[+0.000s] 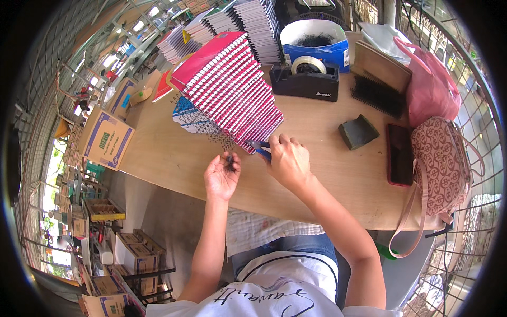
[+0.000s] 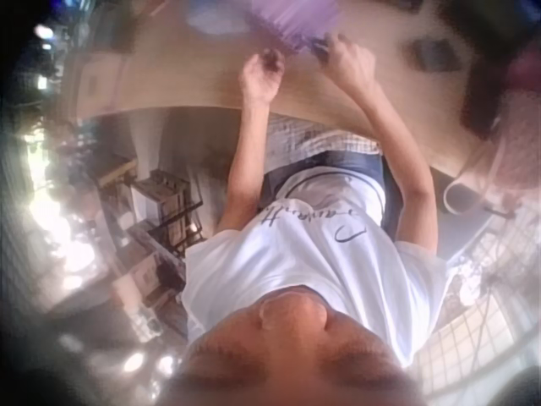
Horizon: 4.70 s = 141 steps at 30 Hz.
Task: The person trims the excess wire binding from a stack of notebooks using pliers.
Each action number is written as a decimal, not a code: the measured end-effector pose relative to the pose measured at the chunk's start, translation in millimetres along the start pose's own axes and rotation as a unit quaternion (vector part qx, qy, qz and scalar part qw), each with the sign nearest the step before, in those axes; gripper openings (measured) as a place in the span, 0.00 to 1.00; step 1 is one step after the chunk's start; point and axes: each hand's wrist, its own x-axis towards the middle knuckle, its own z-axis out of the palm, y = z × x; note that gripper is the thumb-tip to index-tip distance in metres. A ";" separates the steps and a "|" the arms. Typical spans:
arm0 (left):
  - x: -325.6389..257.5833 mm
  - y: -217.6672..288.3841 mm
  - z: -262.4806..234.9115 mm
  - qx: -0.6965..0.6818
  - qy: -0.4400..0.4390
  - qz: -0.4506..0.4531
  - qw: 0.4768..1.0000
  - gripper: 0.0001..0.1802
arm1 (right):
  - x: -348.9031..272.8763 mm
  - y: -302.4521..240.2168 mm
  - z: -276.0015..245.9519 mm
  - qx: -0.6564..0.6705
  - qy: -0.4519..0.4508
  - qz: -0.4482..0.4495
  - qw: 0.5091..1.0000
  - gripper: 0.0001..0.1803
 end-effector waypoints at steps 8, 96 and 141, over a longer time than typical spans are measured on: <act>-4.4 -9.7 15.8 0.512 -0.001 0.197 0.836 0.13 | 4.7 -10.5 1.2 -0.047 0.018 -0.019 0.999 0.21; 2.1 -0.4 58.0 0.615 -0.015 0.381 0.690 0.12 | 17.0 -15.3 -20.5 -0.017 0.056 -0.027 0.998 0.19; -10.3 16.3 75.4 0.664 0.005 0.397 0.634 0.11 | 28.5 -37.7 -36.1 -0.047 0.039 -0.062 0.996 0.21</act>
